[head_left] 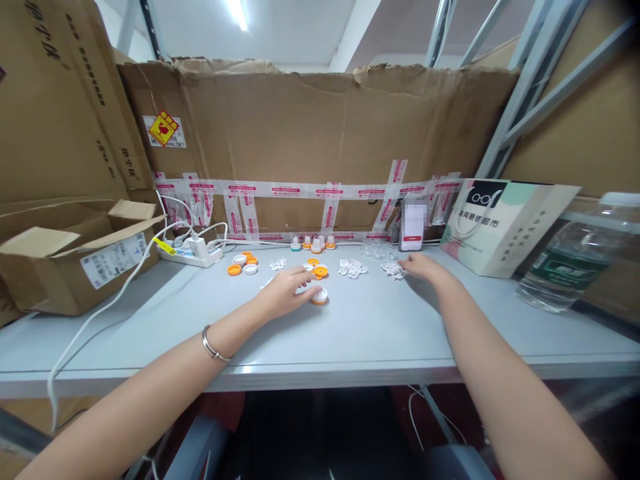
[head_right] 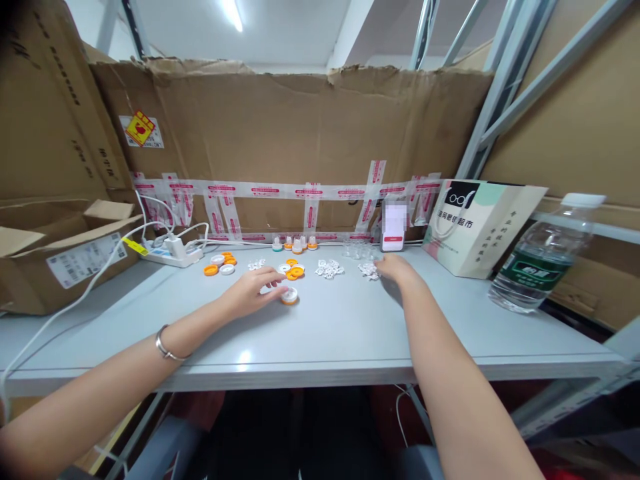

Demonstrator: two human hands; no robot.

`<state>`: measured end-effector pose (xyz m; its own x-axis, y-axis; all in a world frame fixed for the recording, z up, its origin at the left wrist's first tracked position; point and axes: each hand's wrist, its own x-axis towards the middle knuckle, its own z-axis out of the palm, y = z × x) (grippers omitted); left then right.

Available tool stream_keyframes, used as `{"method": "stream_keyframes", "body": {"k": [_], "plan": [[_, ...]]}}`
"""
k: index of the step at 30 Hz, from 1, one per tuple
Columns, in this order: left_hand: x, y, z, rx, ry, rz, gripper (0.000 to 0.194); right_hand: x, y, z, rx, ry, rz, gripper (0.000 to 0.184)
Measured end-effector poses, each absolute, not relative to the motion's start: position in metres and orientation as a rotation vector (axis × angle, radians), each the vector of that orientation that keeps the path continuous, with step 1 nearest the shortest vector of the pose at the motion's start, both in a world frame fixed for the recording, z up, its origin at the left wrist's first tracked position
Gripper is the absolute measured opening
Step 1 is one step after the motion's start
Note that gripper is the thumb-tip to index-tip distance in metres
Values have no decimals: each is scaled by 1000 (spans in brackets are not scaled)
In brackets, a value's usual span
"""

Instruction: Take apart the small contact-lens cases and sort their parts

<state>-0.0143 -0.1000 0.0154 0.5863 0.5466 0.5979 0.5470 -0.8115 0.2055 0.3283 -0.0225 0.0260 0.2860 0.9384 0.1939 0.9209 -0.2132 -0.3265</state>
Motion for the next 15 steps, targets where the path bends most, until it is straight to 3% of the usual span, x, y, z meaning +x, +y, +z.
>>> {"method": "stream_keyframes", "body": {"k": [4,6,11,15], "plan": [[-14,-102,14,-2877,-1010,-988,38,299,-36,34,-1959,-1682,-8,25],[-14,-100,11,-2888,-1062,-956,43,269,-48,35,-1663,-1786,113,27],[-13,-93,2,-2922,-1211,-967,34,197,-81,22,-1124,-2174,623,36],[-12,-89,-1,-2979,-1185,-958,31,177,-88,10,-1053,-2327,707,46]]}}
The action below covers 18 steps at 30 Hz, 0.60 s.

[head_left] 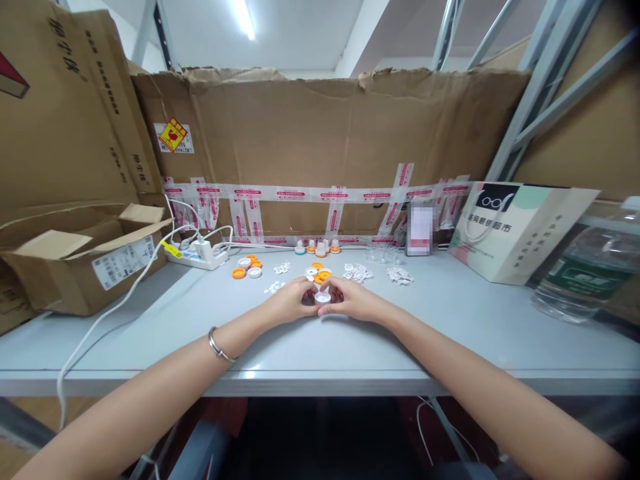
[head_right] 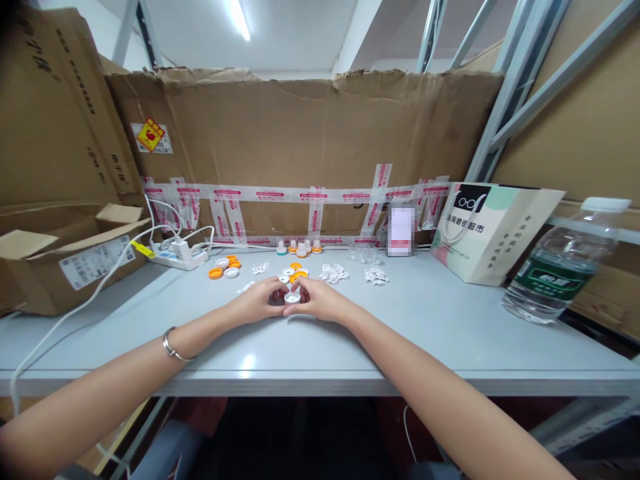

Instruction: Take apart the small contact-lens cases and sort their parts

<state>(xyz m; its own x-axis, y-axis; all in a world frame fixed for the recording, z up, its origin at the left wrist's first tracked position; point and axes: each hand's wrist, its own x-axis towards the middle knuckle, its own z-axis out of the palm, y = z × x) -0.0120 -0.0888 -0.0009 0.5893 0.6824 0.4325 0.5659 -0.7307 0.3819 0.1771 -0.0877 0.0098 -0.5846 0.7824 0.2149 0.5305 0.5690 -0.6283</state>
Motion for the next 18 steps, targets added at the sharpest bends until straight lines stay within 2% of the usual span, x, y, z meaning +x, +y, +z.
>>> {"method": "stream_keyframes", "body": {"k": [12,18], "plan": [[-10,-86,-3,2428,1002,811,20,178,-83,5,-987,-2154,895,34],[-12,-89,0,2479,1001,842,25,179,-79,7,-1090,-2007,835,40]]}}
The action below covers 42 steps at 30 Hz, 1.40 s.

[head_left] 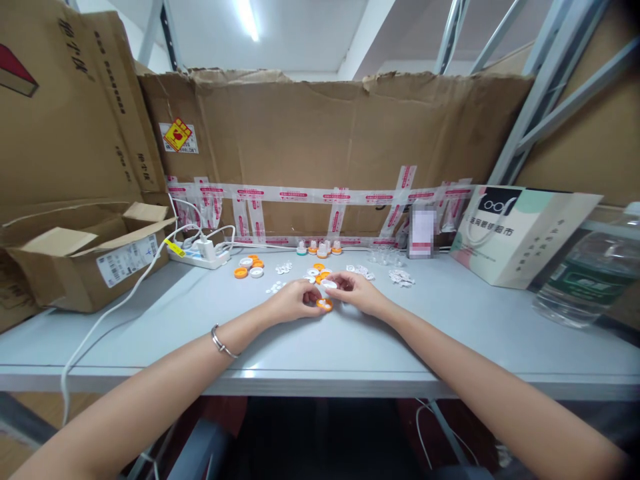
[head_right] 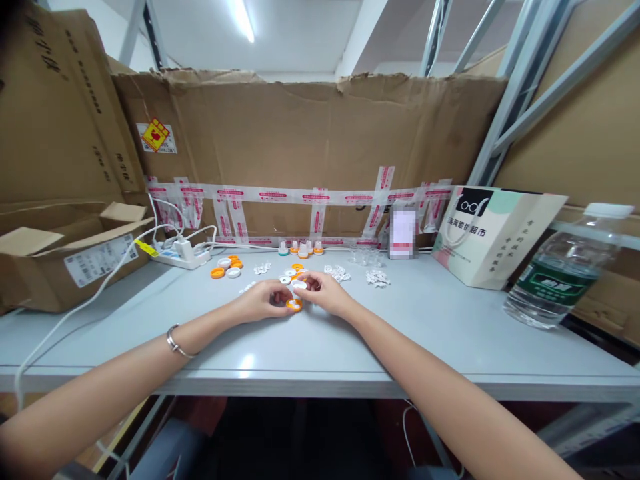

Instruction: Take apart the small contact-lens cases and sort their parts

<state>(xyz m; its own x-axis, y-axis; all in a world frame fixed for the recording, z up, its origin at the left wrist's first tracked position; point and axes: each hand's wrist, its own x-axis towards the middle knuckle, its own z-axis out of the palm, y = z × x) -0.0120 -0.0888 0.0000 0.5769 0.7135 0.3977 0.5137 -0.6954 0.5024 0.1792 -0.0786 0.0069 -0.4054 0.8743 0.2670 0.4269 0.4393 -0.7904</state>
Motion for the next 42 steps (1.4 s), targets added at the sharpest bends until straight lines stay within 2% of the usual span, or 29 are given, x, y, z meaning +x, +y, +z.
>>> {"method": "stream_keyframes", "body": {"k": [5,10,13,16,19,21,22,23,27,32,39,41,42], "plan": [[-14,-89,9,2481,946,1192,36,179,-83,11,-1067,-1952,826,43],[-13,-90,11,2637,709,1196,14,178,-82,9,-929,-1970,942,40],[-17,-82,17,2689,789,1204,11,180,-76,5,-913,-1904,1014,49],[-45,-67,33,2718,1142,1246,9,183,-72,3,-986,-1865,961,53],[-100,-52,50,2585,1800,1256,11,185,-72,3,-1056,-1904,902,48],[-141,-46,56,2346,2291,910,14,186,-73,3,-1081,-1944,881,45],[-159,-44,56,2204,2443,649,14,186,-74,3,-1090,-1967,870,44],[-172,-42,55,2145,2475,529,12,186,-74,3,-1094,-1994,860,43],[-184,-34,41,2083,2449,309,6,188,-76,2,-1096,-2110,883,49],[-160,-24,29,2187,2344,271,4,190,-78,1,-1071,-2254,835,52],[-142,-41,44,2305,2340,490,19,187,-81,3,-1018,-2344,712,36],[-118,-54,49,2417,2236,615,19,185,-82,2,-1024,-2340,707,34],[-101,-62,50,2552,2009,749,18,185,-81,2,-1030,-2327,706,33]]}}
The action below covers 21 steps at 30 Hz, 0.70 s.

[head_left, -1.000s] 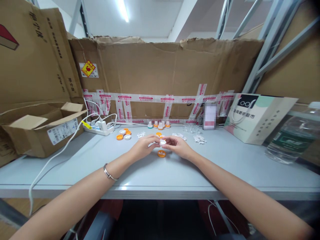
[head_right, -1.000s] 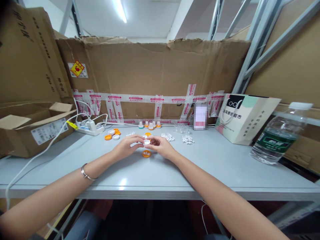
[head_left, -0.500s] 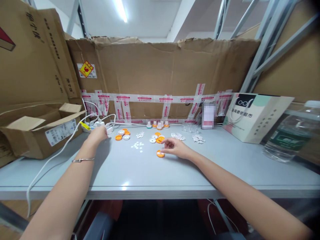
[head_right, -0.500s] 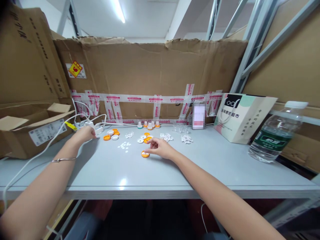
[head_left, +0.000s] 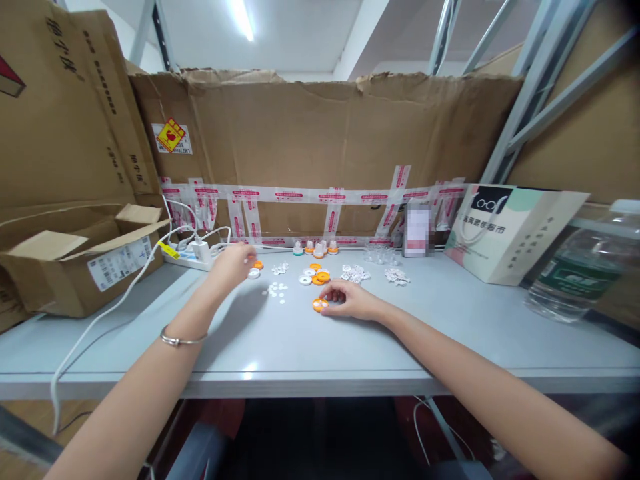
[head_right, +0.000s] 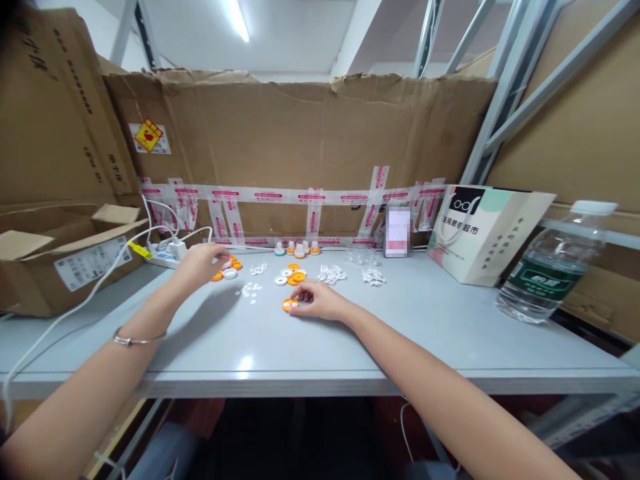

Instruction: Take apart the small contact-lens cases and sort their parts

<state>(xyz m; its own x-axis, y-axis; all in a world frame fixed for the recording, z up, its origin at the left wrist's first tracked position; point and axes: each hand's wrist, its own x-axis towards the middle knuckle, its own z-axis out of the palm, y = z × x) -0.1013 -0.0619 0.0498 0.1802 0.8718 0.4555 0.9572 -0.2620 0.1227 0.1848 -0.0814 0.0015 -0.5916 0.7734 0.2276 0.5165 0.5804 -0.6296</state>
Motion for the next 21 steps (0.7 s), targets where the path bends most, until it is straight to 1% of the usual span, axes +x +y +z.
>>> {"method": "stream_keyframes", "body": {"k": [2,3,5,8,13,18,21], "plan": [[-66,-76,48,-2661,-1360,-821,17,184,-81,-1,-1039,-2288,705,32],[-50,-82,45,-2828,-1201,-815,16,183,-80,-2,-1038,-2272,704,31],[-26,-88,37,-2980,-1054,-739,15,182,-79,-4,-1021,-2256,700,28],[-11,-88,27,-3045,-1082,-616,13,181,-78,-6,-999,-2260,697,24],[-10,-80,26,-3069,-1180,-591,15,182,-76,-8,-959,-2279,703,24],[4,-74,37,-3084,-1377,-269,15,182,-76,-7,-974,-2305,692,24],[11,-71,42,-3080,-1379,-184,13,182,-76,-7,-982,-2322,687,23]]}}
